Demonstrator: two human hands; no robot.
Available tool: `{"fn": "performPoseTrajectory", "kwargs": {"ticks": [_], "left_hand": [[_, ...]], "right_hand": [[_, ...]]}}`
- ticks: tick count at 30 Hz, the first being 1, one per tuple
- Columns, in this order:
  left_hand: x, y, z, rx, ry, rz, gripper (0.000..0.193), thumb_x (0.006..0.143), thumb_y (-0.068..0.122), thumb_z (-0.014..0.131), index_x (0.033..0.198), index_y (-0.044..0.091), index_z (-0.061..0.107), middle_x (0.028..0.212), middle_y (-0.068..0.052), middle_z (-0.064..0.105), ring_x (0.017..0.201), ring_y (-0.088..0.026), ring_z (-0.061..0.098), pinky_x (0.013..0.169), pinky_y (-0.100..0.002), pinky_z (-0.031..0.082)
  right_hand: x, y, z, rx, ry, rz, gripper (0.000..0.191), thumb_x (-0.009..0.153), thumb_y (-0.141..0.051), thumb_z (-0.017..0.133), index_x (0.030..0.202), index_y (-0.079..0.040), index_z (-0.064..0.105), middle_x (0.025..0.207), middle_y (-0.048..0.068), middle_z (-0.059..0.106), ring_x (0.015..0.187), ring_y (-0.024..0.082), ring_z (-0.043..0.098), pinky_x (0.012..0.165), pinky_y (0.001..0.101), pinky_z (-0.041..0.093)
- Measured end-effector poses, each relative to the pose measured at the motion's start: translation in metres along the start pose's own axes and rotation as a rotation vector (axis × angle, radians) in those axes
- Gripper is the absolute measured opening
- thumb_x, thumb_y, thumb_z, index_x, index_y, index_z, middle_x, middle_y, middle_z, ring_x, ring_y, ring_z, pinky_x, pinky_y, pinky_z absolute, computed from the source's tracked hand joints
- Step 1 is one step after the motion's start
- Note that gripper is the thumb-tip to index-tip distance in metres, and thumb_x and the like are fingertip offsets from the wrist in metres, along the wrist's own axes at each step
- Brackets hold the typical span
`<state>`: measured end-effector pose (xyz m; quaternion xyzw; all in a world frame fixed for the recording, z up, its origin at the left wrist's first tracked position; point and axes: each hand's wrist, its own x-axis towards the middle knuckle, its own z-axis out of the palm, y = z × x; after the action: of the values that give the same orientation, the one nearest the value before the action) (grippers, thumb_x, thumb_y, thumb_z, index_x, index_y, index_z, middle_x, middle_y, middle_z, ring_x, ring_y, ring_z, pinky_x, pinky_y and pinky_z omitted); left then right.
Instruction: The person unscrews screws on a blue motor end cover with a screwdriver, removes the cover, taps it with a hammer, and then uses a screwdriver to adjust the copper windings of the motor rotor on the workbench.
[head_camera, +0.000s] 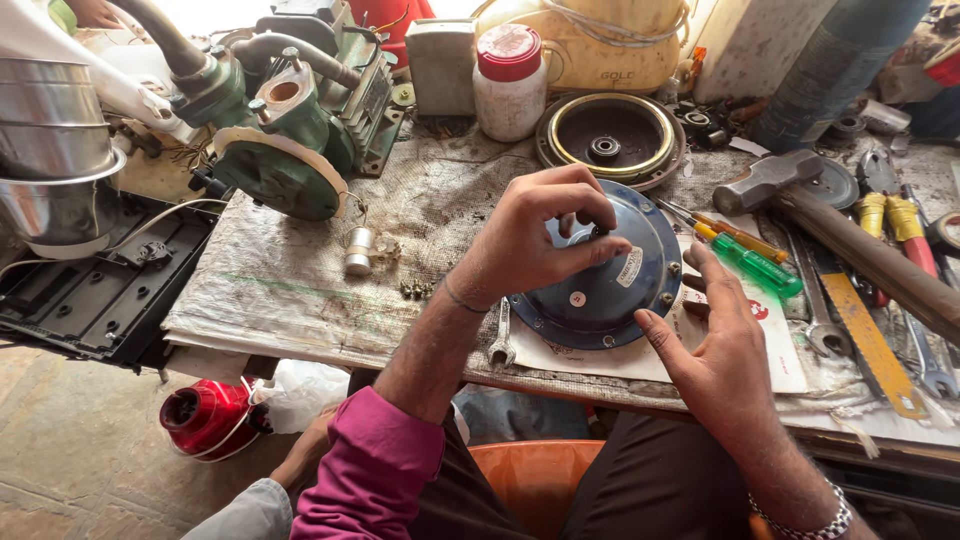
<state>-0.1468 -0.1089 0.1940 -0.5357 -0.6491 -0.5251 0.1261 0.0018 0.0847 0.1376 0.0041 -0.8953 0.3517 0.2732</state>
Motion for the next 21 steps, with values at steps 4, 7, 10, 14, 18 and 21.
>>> {"fn": "performPoseTrajectory", "kwargs": {"ticks": [4,7,10,14,18,21], "left_hand": [[0.002,0.019,0.000,0.217,-0.004,0.015,0.017,0.083,0.018,0.086,0.092,0.010,0.073,0.089,-0.003,0.066,0.081,-0.022,0.070,0.071,-0.034,0.056],[-0.003,0.035,0.005,0.446,0.012,0.045,0.020,0.079,0.020,0.084,0.088,0.009,0.071,0.086,-0.006,0.064,0.084,-0.028,0.069,0.075,-0.041,0.056],[-0.008,0.050,0.010,0.582,0.034,0.061,0.022,0.079,0.022,0.082,0.086,0.008,0.067,0.085,-0.006,0.061,0.086,-0.029,0.067,0.076,-0.043,0.055],[-0.015,0.063,0.019,0.603,0.067,0.061,0.023,0.082,0.023,0.081,0.085,0.008,0.064,0.086,-0.005,0.060,0.086,-0.027,0.067,0.077,-0.042,0.055],[-0.021,0.067,0.029,0.510,0.141,0.106,0.023,0.086,0.020,0.080,0.085,0.006,0.061,0.089,-0.007,0.060,0.089,-0.028,0.066,0.079,-0.042,0.055],[-0.026,0.068,0.035,0.451,0.198,0.101,0.022,0.087,0.018,0.080,0.086,0.006,0.062,0.090,-0.007,0.059,0.088,-0.029,0.065,0.080,-0.042,0.055]], "right_hand": [[-0.002,0.000,-0.003,0.006,0.002,0.013,0.082,0.087,-0.022,0.077,0.152,0.008,0.040,0.141,0.026,0.056,0.128,0.034,0.060,0.102,0.0426,0.051],[-0.005,-0.003,-0.005,-0.016,0.014,-0.003,0.080,0.087,-0.022,0.078,0.152,0.009,0.041,0.141,0.026,0.057,0.129,0.034,0.060,0.104,0.0426,0.051],[-0.012,-0.009,-0.009,0.033,0.020,0.002,0.079,0.088,-0.022,0.078,0.152,0.008,0.042,0.146,0.025,0.055,0.132,0.034,0.059,0.102,0.0416,0.052],[-0.024,-0.018,-0.017,0.001,0.018,-0.003,0.080,0.087,-0.021,0.078,0.152,0.008,0.042,0.144,0.024,0.055,0.132,0.033,0.059,0.102,0.0421,0.052],[-0.031,-0.023,-0.022,0.005,0.023,-0.035,0.081,0.088,-0.021,0.078,0.153,0.009,0.041,0.145,0.025,0.054,0.133,0.034,0.058,0.102,0.0426,0.052],[-0.036,-0.024,-0.025,0.017,0.022,-0.046,0.082,0.088,-0.022,0.078,0.153,0.010,0.040,0.145,0.026,0.054,0.133,0.034,0.058,0.102,0.0425,0.052]]}}
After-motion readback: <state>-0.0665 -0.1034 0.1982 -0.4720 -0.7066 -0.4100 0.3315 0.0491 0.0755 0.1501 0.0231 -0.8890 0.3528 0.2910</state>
